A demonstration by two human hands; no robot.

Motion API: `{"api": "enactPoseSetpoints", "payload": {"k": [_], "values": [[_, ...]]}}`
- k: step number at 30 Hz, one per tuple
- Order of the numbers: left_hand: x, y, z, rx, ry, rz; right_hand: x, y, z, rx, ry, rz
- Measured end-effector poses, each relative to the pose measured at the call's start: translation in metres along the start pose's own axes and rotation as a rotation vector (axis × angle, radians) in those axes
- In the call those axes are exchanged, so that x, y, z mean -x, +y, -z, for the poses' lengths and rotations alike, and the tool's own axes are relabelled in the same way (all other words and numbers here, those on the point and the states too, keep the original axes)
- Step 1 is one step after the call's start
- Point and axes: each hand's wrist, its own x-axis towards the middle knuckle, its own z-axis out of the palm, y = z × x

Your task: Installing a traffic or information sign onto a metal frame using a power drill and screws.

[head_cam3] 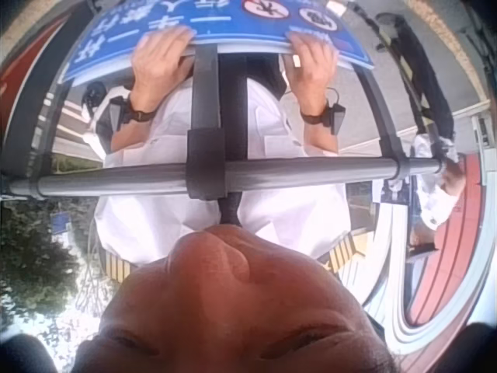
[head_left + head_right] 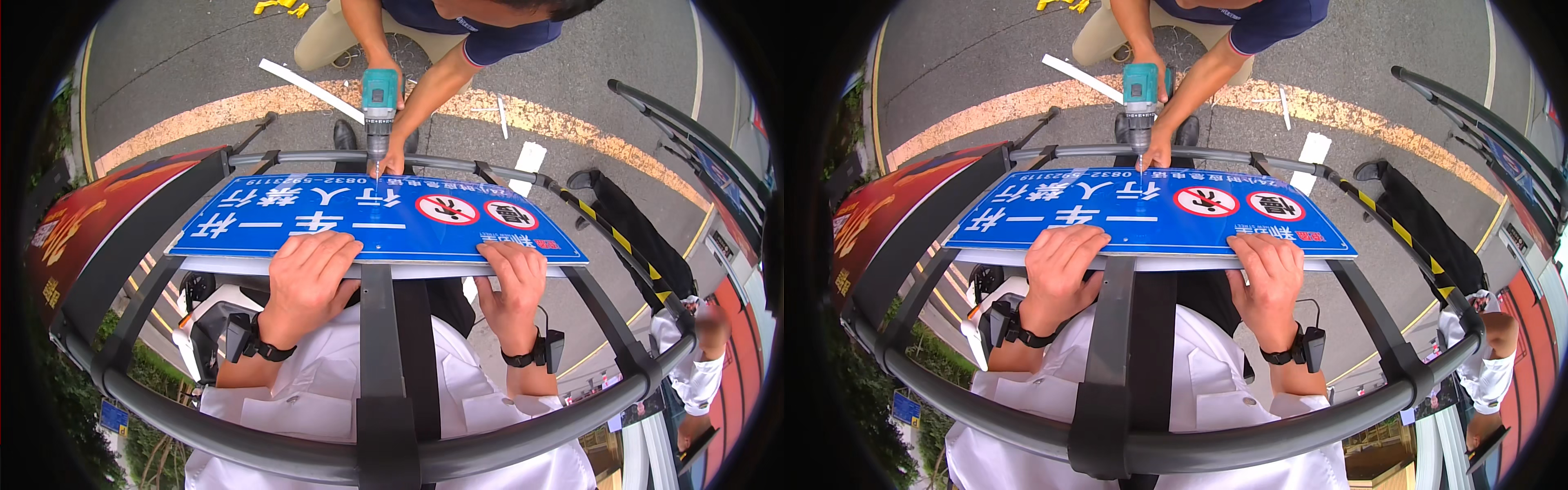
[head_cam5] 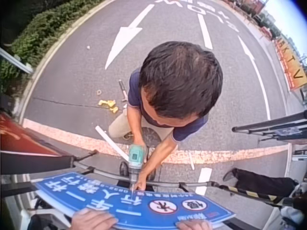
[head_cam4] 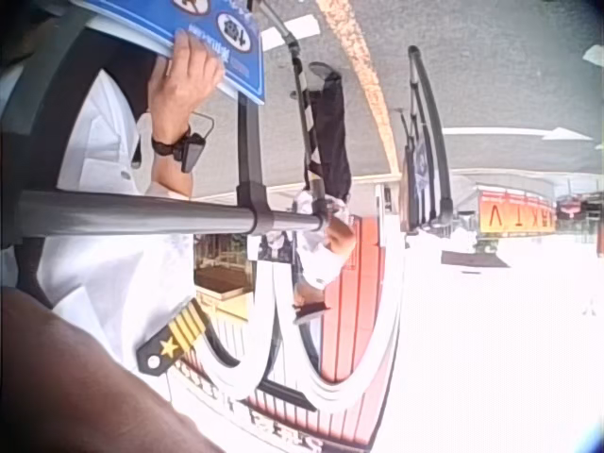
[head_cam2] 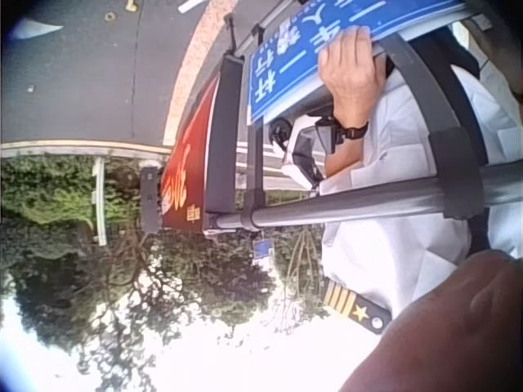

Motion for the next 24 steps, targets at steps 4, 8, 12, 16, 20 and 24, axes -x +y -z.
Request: {"api": "enactPoseSetpoints", "payload": {"k": [4, 8, 12, 16, 20, 24], "values": [[0.000, 0.001, 0.004, -0.006, -0.003, 0.012, -0.002, 0.000, -0.003, -0.020, -0.007, 0.004], [0.000, 0.000, 0.000, 0.005, 0.005, 0.008, -0.001, 0.001, -0.002, -0.005, -0.013, 0.002], [-0.001, 0.001, 0.001, 0.004, 0.001, 0.000, 0.001, 0.001, -0.001, -0.002, -0.012, -0.005], [-0.013, 0.004, 0.001, 0.014, -0.031, -0.065, 0.007, 0.002, 0.011, 0.028, 0.004, -0.033], [0.007, -0.003, 0.003, -0.005, -0.017, 0.026, 0.001, 0.002, -0.011, -0.032, -0.044, 0.011], [-0.002, 0.002, 0.002, 0.012, -0.008, -0.003, 0.003, 0.000, 0.001, -0.005, -0.023, -0.008]]}}
